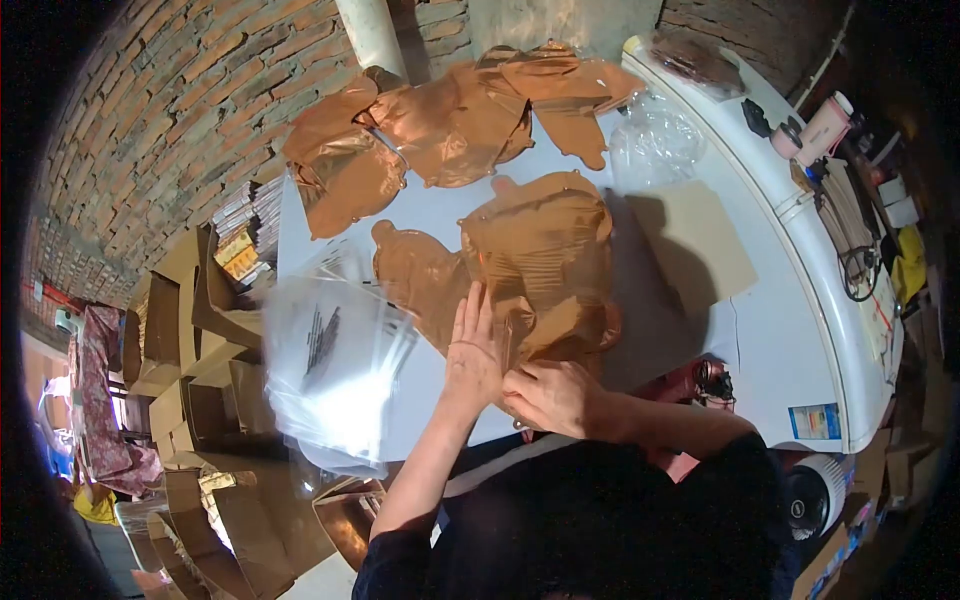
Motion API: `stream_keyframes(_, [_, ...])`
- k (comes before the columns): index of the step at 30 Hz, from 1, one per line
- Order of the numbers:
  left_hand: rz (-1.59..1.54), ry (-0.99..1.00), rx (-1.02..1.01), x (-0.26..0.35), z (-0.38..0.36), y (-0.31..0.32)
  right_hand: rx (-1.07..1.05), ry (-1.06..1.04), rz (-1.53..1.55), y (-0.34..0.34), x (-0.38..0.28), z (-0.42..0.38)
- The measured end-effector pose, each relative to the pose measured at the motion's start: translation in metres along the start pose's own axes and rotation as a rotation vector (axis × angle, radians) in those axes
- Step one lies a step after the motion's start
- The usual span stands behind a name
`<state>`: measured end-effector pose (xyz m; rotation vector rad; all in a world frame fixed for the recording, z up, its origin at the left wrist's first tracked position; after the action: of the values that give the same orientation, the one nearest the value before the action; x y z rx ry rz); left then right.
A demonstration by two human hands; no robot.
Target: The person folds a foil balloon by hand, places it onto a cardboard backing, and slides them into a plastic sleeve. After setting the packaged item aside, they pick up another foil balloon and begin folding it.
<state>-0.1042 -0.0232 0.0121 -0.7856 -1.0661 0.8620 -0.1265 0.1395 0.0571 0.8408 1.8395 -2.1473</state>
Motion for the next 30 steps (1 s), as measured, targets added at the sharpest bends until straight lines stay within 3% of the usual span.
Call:
stream_keyframes(1, [-0.089, -0.007, 0.026, 0.000, 0.000, -0.001, -0.008, 0.026, 0.079, -0.001, -0.002, -0.001])
stream_keyframes(6, [0.055, 0.029, -0.028, 0.000, 0.002, -0.001, 0.133, 0.008, 0.438, -0.005, -0.003, -0.007])
stream_keyframes(7, [0.045, 0.034, -0.016, 0.001, 0.002, -0.002, 0.196, 0.020, 0.331, -0.008, -0.002, -0.009])
stream_keyframes(8, [0.034, 0.036, -0.005, 0.000, 0.001, -0.001, 0.087, 0.189, 0.498, -0.013, 0.000, -0.013])
stream_keyframes(13, [-0.158, -0.004, 0.083, -0.007, -0.005, 0.001, 0.294, 0.211, 0.568, -0.024, 0.012, -0.047])
stream_keyframes(16, [-0.171, -0.084, 0.058, -0.015, -0.008, 0.012, 0.152, 0.173, 0.201, -0.017, -0.004, -0.068])
stream_keyframes(21, [-0.068, -0.006, -0.002, -0.020, -0.009, 0.012, 0.234, -0.209, -0.354, 0.046, -0.025, -0.080])
stream_keyframes(24, [-0.102, -0.017, 0.007, -0.019, -0.010, 0.013, 0.404, -0.169, -0.491, 0.061, -0.030, -0.071])
stream_keyframes(30, [-0.032, 0.043, 0.012, -0.025, -0.007, 0.018, 0.484, -0.160, -0.289, 0.061, -0.027, -0.062])
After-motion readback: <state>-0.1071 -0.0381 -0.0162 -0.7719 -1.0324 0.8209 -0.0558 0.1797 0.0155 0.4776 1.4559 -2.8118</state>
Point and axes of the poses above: each hand's wrist, its own z-axis towards the middle knuckle, its own y-axis out of the palm, x = y × z, the point moved 2 cm from there along z, towards the middle knuckle, and after that the axes turned 7 degrees about -x, right-handed, at the moved point
